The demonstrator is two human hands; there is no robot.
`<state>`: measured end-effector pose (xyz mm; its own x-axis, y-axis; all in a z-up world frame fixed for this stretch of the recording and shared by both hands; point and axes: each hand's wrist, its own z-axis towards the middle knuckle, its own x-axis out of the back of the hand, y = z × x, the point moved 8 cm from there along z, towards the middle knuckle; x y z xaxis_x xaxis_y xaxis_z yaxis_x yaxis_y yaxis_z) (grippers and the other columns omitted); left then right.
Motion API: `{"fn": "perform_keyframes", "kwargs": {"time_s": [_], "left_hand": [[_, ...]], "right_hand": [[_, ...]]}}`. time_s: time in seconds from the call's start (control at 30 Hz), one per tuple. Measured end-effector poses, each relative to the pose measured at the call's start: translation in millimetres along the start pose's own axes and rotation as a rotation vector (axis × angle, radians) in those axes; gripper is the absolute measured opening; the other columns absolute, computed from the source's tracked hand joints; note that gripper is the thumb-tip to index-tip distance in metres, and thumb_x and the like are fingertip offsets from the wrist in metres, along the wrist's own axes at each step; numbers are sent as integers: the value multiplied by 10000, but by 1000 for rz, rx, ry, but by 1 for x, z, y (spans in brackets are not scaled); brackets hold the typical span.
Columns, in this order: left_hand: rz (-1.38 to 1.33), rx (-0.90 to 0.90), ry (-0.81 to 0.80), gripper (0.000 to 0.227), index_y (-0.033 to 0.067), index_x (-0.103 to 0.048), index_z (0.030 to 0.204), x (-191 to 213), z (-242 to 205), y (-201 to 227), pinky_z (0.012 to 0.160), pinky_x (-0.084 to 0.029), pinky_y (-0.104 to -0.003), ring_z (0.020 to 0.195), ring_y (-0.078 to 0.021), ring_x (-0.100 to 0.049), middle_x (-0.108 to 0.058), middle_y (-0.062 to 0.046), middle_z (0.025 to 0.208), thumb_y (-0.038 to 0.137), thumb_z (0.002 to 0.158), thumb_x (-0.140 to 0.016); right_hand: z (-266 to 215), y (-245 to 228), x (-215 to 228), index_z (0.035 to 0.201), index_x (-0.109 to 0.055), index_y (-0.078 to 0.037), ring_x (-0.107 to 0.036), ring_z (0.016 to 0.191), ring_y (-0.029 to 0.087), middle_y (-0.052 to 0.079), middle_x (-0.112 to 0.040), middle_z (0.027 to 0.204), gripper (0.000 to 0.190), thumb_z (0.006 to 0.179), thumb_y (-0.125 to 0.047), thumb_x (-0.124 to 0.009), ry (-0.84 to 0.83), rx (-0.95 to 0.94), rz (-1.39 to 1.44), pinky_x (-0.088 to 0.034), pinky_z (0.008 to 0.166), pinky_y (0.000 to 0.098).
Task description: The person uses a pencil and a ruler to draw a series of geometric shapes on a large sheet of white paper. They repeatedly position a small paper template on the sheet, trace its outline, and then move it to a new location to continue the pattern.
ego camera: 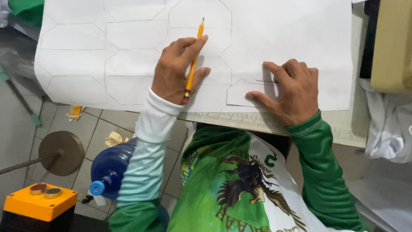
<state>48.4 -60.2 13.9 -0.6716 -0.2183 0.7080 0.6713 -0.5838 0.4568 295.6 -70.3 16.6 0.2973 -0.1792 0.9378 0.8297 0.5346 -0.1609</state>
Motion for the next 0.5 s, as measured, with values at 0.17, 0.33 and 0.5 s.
{"fn": "perform_keyframes", "kwargs": {"time_s": [0.17, 0.33, 0.5], "left_hand": [[-274, 34, 47, 707, 134, -439, 1519, -16, -1, 37, 974, -690, -420, 1083, -290, -708, -637, -182, 1289, 361, 983, -839], [-162, 74, -47, 762, 189, -470, 1519, -30, -9, 37, 1073, -452, -433, 1221, -275, -666, -646, -109, 1345, 589, 940, -762], [-118, 78, -67, 785, 177, -494, 1503, -32, -8, 36, 1059, -451, -427, 1202, -285, -666, -651, -114, 1315, 632, 916, -750]], "right_hand": [[-4, 2, -4, 1324, -694, -102, -518, 835, 259, 90, -557, 882, 815, 841, -757, -743, -3, 17, 43, -368, 764, 446], [-6, 6, 3, 1341, -702, -64, -562, 877, 287, 128, -576, 980, 735, 858, -600, -844, 9, 57, 169, -394, 844, 470], [-11, 10, 16, 1360, -725, -23, -564, 990, 342, 215, -584, 1111, 554, 929, -352, -838, -63, 110, 307, -493, 841, 456]]}}
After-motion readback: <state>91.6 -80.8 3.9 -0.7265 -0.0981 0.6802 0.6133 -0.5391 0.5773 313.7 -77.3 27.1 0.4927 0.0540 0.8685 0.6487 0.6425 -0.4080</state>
